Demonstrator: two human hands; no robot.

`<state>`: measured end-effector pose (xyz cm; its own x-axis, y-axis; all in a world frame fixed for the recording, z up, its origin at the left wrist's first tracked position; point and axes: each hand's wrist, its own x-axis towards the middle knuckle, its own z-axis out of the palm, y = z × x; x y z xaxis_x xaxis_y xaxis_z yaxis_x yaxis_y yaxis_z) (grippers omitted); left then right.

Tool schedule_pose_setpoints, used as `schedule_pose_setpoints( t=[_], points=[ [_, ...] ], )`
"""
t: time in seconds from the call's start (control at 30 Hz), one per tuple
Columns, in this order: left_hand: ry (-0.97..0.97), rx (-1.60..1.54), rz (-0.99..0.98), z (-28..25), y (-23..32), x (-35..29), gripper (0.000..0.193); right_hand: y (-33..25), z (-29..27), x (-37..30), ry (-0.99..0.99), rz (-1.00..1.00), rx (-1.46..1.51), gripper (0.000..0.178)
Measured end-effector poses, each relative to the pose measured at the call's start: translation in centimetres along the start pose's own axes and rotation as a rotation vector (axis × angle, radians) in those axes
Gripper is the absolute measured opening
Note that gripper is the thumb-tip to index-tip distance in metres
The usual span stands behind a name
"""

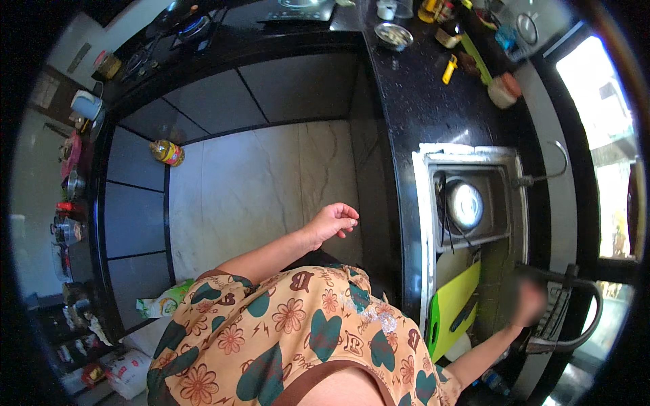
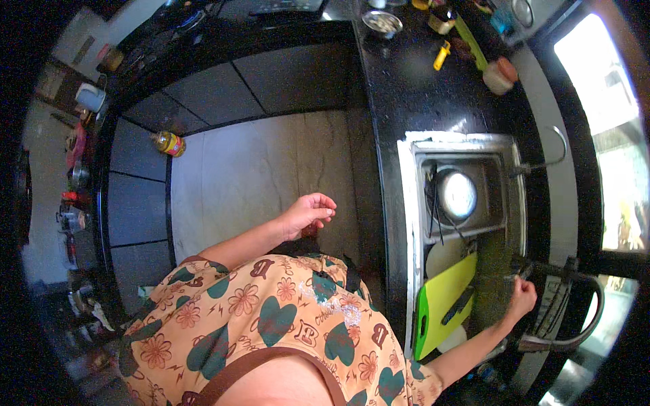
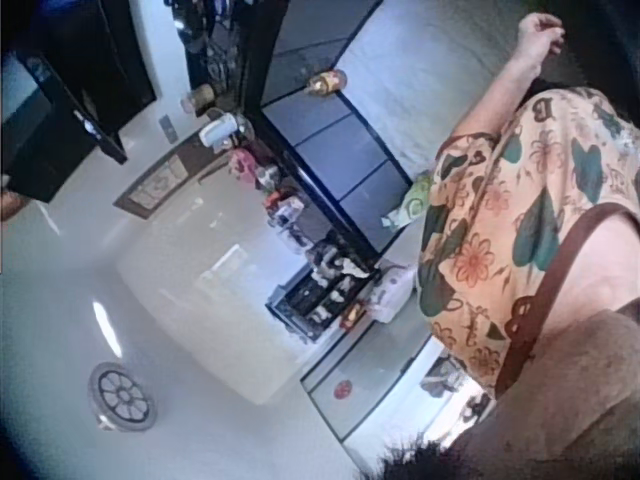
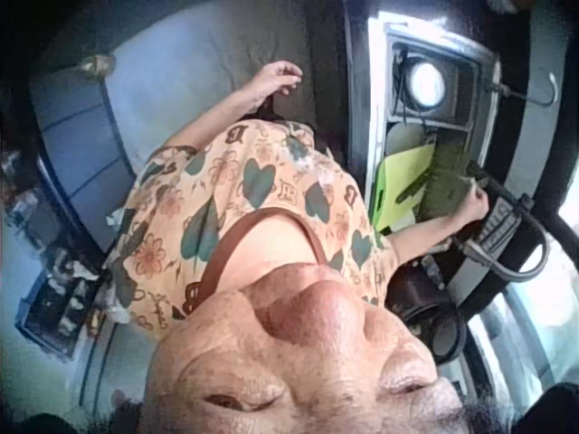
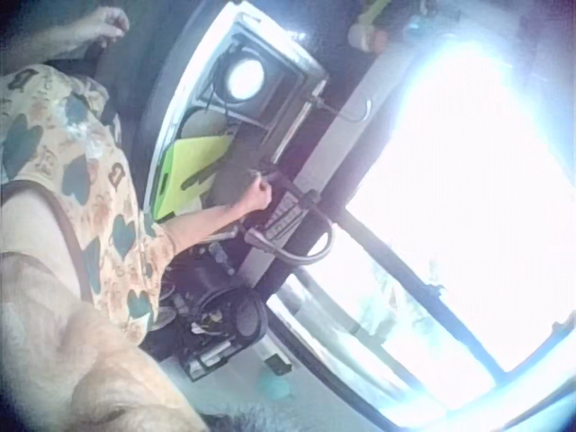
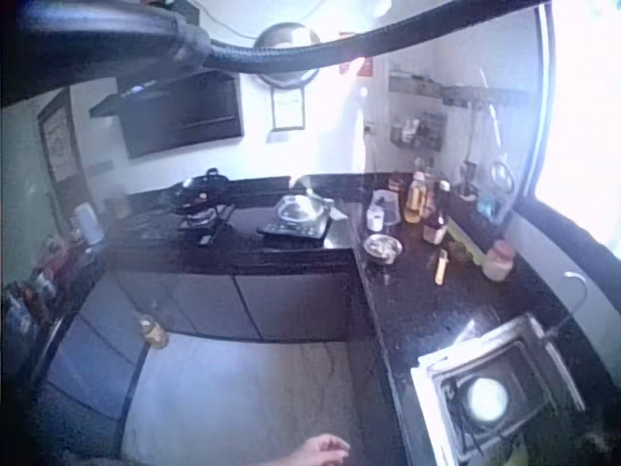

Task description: The person stir-fries chopped ingredients in a wok on an induction cooktop, adds a liquid from a small bowl, and seasons the mixture with salt and soy sauce. They also wash a knife and cutting board at the sink.

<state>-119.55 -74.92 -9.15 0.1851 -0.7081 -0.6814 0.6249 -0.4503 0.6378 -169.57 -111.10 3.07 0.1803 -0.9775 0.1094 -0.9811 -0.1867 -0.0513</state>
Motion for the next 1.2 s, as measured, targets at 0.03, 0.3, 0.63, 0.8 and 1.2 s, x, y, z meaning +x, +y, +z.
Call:
schedule_pose_setpoints(
  t=[0.03, 0.3, 0.63, 0.8, 1.2],
  points=[
    [-0.006, -0.009, 0.021, -0.7, -0.2, 0.3, 0.014, -0.1, 0.0, -1.2, -0.032, 0.006, 0.128, 0.023],
    [0.07, -0.013, 0.075, -11.4, 4.6, -0.6, 0.015, -5.8, 4.9, -5.8, -0.399, -0.048, -0.579, 0.013],
    [0.354, -0.167, 0.111, -22.3, 5.7, -3.1, 0.013, -44.2, 0.9, 3.8, -0.477, -0.494, 1.146, 0.019],
    [0.397, -0.253, 0.063, -23.6, 6.3, -3.3, 0.015, -48.2, 10.7, 11.7, -0.212, -0.919, -0.14, 0.014],
    [0.596, -0.251, 0.19, -28.7, 15.4, 0.7, 0.017, -70.7, 16.8, 14.1, -0.485, -0.993, 0.558, 0.008]
  ],
)
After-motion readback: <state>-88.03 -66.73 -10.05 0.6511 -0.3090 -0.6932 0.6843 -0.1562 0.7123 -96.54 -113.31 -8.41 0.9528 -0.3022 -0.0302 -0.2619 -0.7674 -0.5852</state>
